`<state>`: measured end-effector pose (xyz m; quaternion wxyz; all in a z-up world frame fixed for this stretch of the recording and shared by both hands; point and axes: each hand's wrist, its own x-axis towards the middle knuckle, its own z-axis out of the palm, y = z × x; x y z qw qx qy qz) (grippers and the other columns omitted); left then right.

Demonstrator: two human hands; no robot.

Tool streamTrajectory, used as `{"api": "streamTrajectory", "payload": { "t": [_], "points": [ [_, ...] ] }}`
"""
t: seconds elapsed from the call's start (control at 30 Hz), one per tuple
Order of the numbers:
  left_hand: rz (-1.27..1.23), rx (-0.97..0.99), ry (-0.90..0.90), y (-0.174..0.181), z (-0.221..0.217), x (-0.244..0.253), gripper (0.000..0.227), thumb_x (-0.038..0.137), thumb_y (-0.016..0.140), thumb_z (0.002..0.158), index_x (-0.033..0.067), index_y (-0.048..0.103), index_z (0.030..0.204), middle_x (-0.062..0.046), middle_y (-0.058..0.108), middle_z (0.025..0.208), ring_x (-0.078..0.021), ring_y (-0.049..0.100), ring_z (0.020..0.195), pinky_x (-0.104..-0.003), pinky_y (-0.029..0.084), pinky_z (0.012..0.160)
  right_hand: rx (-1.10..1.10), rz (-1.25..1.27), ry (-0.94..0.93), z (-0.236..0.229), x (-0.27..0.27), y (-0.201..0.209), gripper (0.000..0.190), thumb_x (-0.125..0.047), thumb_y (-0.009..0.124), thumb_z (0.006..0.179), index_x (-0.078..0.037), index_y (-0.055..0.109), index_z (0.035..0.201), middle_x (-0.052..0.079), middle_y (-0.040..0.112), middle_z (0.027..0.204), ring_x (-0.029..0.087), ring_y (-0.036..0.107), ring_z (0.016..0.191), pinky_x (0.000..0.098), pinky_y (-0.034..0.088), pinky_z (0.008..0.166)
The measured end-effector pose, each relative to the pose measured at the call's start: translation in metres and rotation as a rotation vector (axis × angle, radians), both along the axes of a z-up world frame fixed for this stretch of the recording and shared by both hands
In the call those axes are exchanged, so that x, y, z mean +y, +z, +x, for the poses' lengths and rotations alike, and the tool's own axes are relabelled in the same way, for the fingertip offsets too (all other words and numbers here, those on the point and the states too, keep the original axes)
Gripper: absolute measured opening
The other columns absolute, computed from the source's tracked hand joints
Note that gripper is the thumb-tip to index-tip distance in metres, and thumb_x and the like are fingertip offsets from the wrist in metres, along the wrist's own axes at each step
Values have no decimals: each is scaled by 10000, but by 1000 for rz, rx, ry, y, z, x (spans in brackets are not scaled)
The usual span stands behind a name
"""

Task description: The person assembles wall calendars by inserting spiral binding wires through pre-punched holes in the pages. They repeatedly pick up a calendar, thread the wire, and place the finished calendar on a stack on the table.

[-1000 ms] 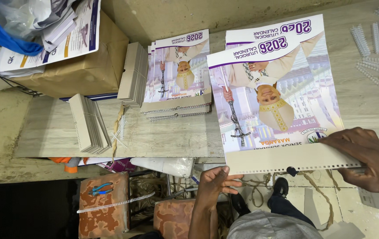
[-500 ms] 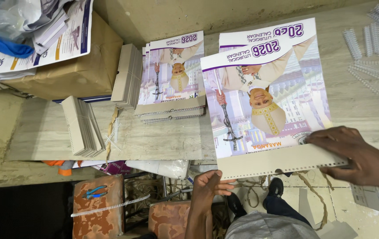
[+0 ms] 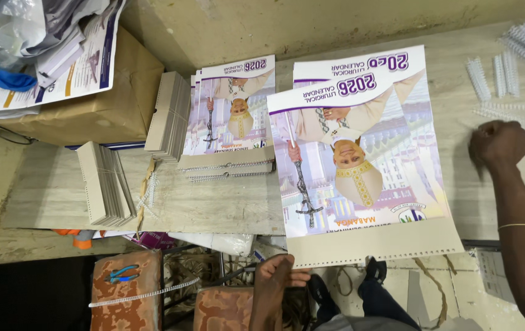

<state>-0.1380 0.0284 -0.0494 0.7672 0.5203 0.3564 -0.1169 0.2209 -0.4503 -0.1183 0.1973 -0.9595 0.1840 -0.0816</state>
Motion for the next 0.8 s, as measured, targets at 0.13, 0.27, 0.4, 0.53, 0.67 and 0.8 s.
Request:
{"api": "streamTrajectory", "payload": {
  "t": [0.13,0.27,0.4,0.53,0.67,0.8],
  "points": [
    [-54,-150,-39,-24,-7,6,321,220,722,1007,-97,747,1053,-305,797,807,-420,845,782,-403,704,626,-574,74,300,-48,8,32,92,-1,698,1171,-1,722,1260,189,784,1155,357,737,982,454,552,816],
    [-20,-109,0,2,-2,-1,304,204,739,1006,-95,755,1057,-256,773,766,-399,833,721,-396,682,585,-419,594,840,-166,94,119,237,50,453,1195,67,611,1371,212,693,1252,304,601,1060,419,500,986],
    [-10,-98,-34,18,4,-6,368,215,713,1009,-114,759,1169,-322,809,838,-376,833,741,-392,688,597,-255,486,1327,-263,198,137,563,-110,845,862,-254,723,1393,5,722,1268,151,776,1033,284,689,994],
    [-30,-153,-20,3,2,-5,247,171,700,1021,-66,762,1048,-265,781,789,-401,842,762,-406,690,598,-303,422,1450,-277,231,109,531,-51,677,985,-230,655,1485,101,690,1224,271,683,944,358,542,755],
    [-58,-140,-32,6,2,-6,223,183,716,1029,-38,749,1041,-262,776,835,-408,845,808,-403,690,624,-397,248,1471,-280,242,102,466,-93,645,1006,-212,654,1456,93,679,1224,279,654,939,403,512,818],
    [-88,-190,-57,0,2,-5,283,251,753,1014,-30,720,1024,-154,710,829,-429,849,868,-389,686,643,-455,10,1444,-283,250,86,476,-48,579,994,-219,635,1435,87,641,1219,269,592,837,417,469,738]
  ]
}}
